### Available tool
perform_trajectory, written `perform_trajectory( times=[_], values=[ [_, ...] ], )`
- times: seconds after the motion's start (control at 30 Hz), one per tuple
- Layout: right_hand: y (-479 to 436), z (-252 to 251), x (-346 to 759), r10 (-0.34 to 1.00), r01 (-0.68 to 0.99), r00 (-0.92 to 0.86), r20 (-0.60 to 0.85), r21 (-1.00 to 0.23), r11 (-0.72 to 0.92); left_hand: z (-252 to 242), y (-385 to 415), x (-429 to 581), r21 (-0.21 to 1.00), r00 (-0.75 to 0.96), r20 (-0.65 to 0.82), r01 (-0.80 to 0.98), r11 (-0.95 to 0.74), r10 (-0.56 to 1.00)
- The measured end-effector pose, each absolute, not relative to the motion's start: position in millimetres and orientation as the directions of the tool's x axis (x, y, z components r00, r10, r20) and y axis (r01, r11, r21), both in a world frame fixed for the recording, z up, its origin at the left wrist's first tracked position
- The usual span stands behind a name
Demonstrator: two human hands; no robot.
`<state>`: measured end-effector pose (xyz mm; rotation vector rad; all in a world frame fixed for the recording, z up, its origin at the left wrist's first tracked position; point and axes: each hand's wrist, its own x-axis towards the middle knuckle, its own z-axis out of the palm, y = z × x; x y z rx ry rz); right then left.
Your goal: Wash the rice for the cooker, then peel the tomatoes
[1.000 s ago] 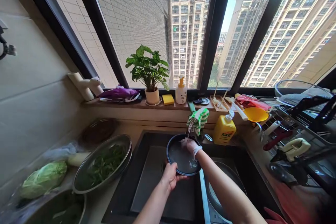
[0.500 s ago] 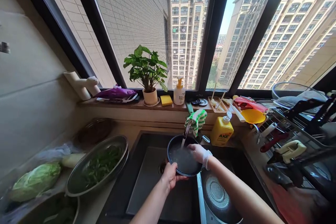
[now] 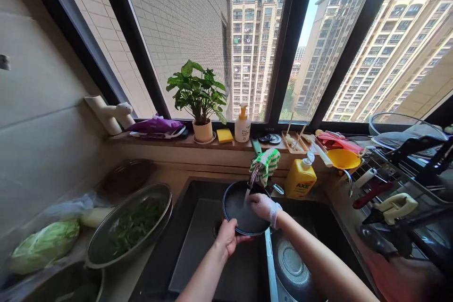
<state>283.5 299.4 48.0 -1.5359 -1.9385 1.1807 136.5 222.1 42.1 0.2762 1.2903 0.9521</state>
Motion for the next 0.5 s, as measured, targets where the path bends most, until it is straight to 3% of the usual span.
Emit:
perform_trajectory(
  times=[0.1,0.2,0.3,0.5],
  values=[
    [302,54,321,0.961,0.648,-0.269,-0.061,-0.75,0.134,43,225,137,0.656,-0.027,-0.688,-0.45,0.605,0.725],
    [316,54,359,0.987,0.772,-0.156,0.027,-0.621,0.139,43,228,138,0.66,-0.038,-0.681,-0.464,0.591,0.731],
    [328,44,379,0.994,0.868,-0.111,0.01,-0.486,0.102,43,228,141,0.663,-0.049,-0.677,-0.473,0.58,0.734],
    [320,11,379,0.995,0.933,-0.089,-0.034,-0.353,0.072,39,221,147,0.654,-0.065,-0.697,-0.466,0.596,0.714]
  ],
)
